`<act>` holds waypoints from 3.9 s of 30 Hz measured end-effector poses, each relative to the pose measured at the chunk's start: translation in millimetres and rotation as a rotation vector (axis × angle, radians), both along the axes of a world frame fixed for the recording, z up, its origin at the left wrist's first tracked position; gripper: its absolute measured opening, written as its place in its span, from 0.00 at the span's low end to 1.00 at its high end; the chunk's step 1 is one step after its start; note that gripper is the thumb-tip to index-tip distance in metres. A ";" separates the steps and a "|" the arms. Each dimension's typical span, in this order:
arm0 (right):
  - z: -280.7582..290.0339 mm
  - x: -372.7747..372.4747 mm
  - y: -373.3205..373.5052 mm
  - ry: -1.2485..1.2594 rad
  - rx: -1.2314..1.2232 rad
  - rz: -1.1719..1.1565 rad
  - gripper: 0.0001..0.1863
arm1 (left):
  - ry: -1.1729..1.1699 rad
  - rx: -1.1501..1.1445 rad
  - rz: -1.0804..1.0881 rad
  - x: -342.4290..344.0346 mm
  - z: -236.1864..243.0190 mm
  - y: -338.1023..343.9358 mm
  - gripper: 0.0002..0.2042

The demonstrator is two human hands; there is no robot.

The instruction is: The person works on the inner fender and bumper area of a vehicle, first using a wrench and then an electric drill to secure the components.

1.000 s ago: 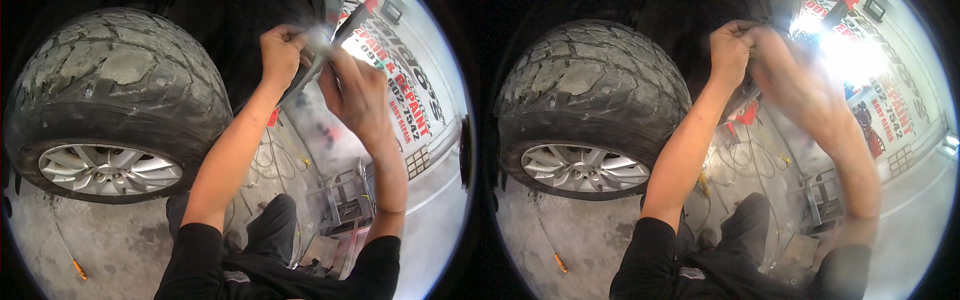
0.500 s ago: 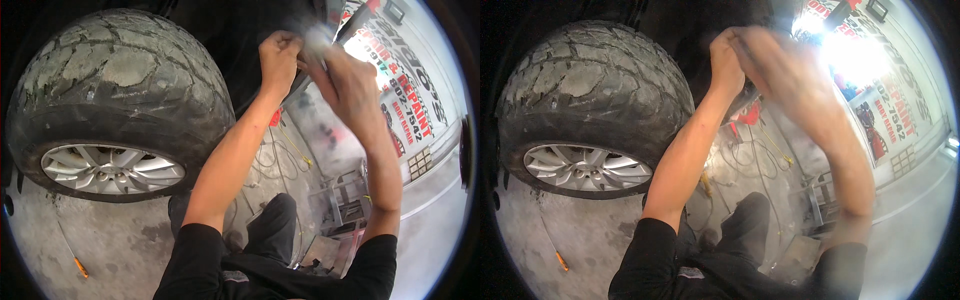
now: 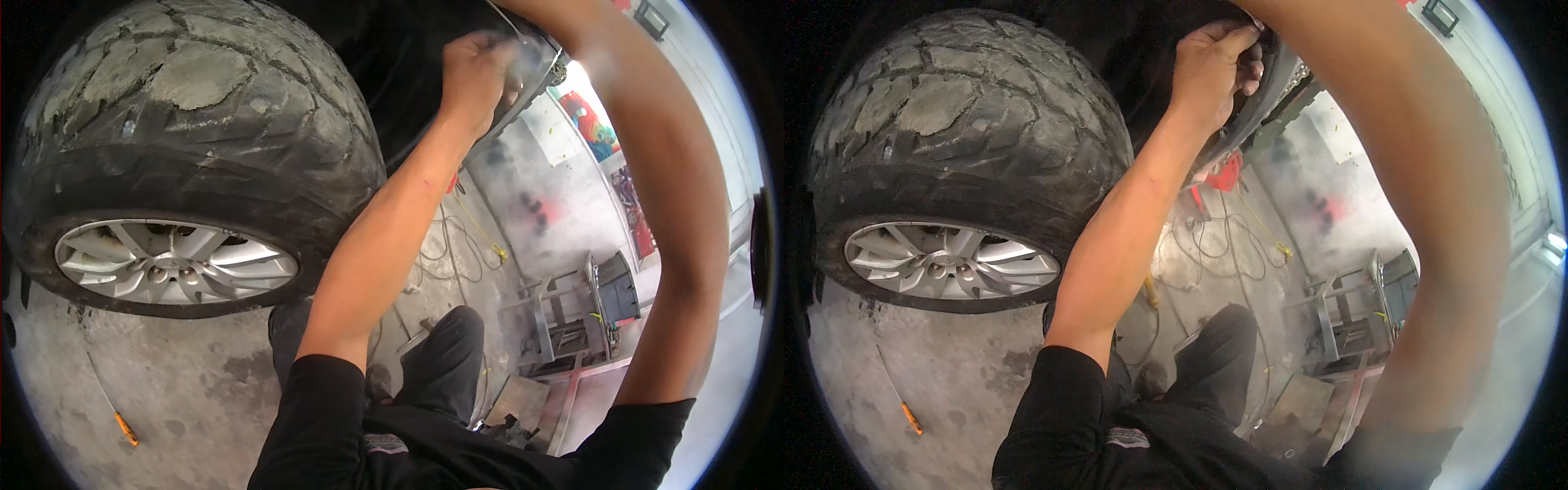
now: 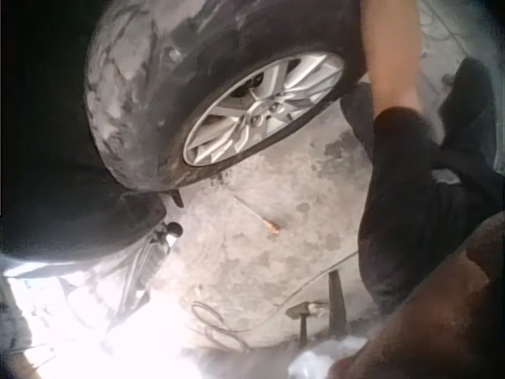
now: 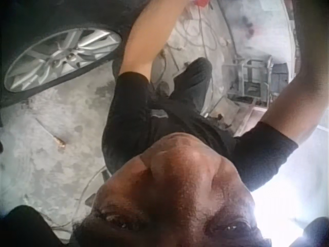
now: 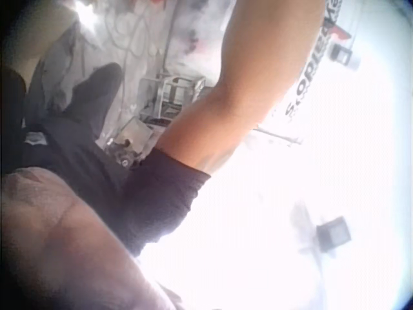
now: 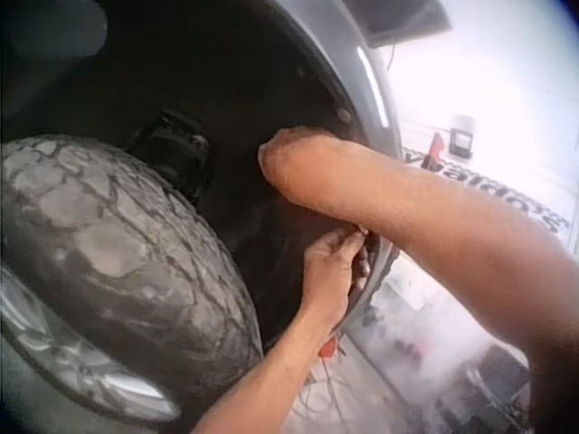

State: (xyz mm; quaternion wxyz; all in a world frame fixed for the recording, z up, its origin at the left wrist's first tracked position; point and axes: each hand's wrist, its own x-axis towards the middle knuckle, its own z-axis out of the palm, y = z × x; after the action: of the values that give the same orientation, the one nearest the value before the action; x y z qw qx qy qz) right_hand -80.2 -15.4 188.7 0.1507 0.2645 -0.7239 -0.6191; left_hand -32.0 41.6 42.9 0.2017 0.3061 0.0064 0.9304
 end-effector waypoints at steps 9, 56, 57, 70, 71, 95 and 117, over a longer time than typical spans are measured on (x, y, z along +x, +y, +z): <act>-30.0 142.1 -14.8 0.129 -0.394 0.070 0.12 | -0.023 0.091 0.492 4.5 6.3 1.4 0.04; -51.6 225.8 71.6 0.170 -0.577 0.284 0.26 | -0.007 -0.067 0.254 16.0 23.9 -9.5 0.03; -56.9 226.8 75.6 0.157 -0.622 0.281 0.25 | -0.008 -0.088 0.276 14.8 23.9 -11.3 0.03; -51.1 176.0 41.1 0.094 -0.572 0.364 0.13 | -0.048 -0.111 0.182 16.2 11.9 -19.1 0.05; -46.2 175.0 41.5 0.089 -0.580 0.364 0.13 | -0.051 -0.077 0.222 21.8 16.8 -20.3 0.05; -72.9 225.0 99.7 0.176 -0.824 0.363 0.19 | -0.015 -0.141 0.329 15.7 20.5 -1.9 0.04; -16.5 123.3 -19.5 0.107 -0.645 0.026 0.07 | 0.112 -0.038 0.351 8.3 15.9 19.4 0.03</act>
State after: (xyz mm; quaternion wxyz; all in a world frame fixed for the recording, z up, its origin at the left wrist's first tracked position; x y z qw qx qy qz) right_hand 43.1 -34.9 172.2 0.2727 0.1795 -0.8703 -0.3688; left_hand -23.7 61.0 58.9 0.0414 0.3475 0.0883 0.9326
